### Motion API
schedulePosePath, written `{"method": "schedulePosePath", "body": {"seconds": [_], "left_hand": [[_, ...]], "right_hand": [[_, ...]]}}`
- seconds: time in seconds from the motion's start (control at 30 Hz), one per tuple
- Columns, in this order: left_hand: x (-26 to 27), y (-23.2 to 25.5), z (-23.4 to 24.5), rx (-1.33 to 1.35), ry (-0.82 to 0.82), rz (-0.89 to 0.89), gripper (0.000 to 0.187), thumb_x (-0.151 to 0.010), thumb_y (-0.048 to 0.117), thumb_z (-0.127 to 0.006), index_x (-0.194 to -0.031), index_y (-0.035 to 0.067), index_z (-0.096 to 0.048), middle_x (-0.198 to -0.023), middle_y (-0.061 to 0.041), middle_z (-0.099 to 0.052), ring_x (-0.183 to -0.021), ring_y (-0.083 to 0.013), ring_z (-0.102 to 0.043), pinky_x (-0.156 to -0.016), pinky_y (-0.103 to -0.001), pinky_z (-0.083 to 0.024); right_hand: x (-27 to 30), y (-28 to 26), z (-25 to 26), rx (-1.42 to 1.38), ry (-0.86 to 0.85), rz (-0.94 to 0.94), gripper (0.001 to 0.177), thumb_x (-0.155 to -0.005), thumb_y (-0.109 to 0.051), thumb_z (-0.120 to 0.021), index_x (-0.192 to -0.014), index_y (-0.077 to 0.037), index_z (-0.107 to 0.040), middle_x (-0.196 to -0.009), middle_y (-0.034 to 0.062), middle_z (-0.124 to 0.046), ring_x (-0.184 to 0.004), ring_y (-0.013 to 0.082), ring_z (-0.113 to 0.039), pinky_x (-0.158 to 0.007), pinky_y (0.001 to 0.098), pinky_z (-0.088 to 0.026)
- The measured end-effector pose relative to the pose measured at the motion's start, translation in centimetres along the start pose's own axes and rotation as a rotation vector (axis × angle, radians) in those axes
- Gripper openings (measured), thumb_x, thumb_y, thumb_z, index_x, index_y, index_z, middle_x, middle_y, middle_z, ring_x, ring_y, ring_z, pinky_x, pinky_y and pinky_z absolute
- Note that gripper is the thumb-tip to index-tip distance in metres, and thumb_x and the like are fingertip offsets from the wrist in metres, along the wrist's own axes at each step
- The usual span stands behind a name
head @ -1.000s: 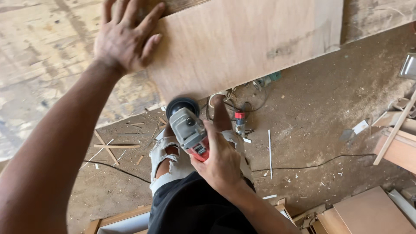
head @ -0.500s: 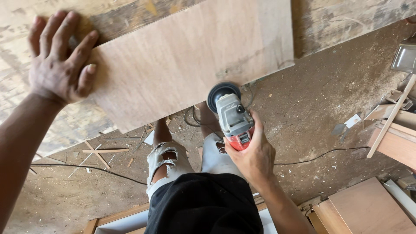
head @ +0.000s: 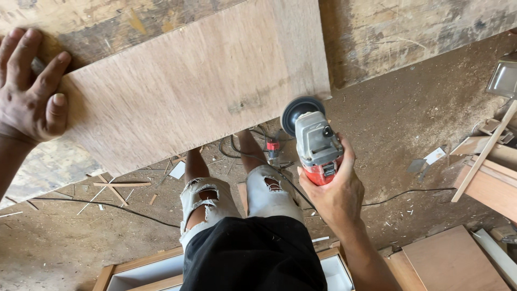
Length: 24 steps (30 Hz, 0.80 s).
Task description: The person sands the edges and surface of a wooden board using a power sander.
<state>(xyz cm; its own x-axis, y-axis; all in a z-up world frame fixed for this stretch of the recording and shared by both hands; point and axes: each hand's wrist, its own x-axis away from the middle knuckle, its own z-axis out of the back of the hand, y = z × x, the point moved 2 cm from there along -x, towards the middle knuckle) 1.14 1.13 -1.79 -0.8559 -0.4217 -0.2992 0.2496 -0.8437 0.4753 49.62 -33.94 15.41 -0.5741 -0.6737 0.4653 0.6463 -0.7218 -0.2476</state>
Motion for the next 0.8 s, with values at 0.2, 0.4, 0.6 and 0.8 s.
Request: {"method": "schedulePosePath", "body": {"seconds": [0.2, 0.4, 0.6, 0.8], "left_hand": [[0.8, -0.6, -0.8, 0.146, 0.007, 0.039, 0.079, -0.133, 0.033, -0.033, -0.165, -0.031, -0.066, -0.182, -0.058, -0.036, -0.173, -0.0749, -0.037, -0.146, -0.094, -0.029], [0.4, -0.2, -0.5, 0.086, 0.016, 0.019, 0.078, -0.134, 0.032, -0.032, -0.166, -0.03, -0.067, -0.179, -0.06, -0.041, -0.168, -0.0784, -0.043, -0.143, -0.093, -0.034], [0.6, 0.1, -0.3, 0.044, 0.02, 0.012, 0.076, -0.133, 0.03, -0.033, -0.165, -0.029, -0.07, -0.178, -0.06, -0.045, -0.163, -0.0837, -0.048, -0.14, -0.094, -0.04], [0.2, 0.2, 0.0, 0.003, 0.005, 0.03, 0.077, -0.133, 0.031, -0.033, -0.165, -0.027, -0.073, -0.178, -0.059, -0.049, -0.164, -0.0826, -0.05, -0.141, -0.091, -0.041]], "right_hand": [[-1.7, 2.2, 1.8, -0.019, -0.01, -0.02, 0.113, -0.083, -0.039, -0.101, -0.172, -0.01, -0.038, -0.142, 0.0232, -0.079, -0.11, 0.0477, -0.082, -0.09, 0.0602, -0.065], [-2.7, 4.0, 3.7, -0.179, -0.005, -0.097, 0.109, -0.082, -0.027, -0.102, -0.168, -0.006, -0.037, -0.135, 0.0239, -0.079, -0.097, 0.0337, -0.082, -0.084, 0.0459, -0.071], [-2.4, 3.4, 3.4, -0.26, 0.019, -0.084, 0.107, -0.081, -0.024, -0.102, -0.166, -0.004, -0.04, -0.141, 0.0242, -0.076, -0.108, 0.0346, -0.08, -0.092, 0.0448, -0.067], [-0.8, 1.8, 0.5, -0.204, -0.056, 0.007, 0.113, -0.084, -0.032, -0.102, -0.17, 0.0, -0.037, -0.132, 0.0237, -0.078, -0.085, 0.0267, -0.081, -0.074, 0.0366, -0.075]]}}
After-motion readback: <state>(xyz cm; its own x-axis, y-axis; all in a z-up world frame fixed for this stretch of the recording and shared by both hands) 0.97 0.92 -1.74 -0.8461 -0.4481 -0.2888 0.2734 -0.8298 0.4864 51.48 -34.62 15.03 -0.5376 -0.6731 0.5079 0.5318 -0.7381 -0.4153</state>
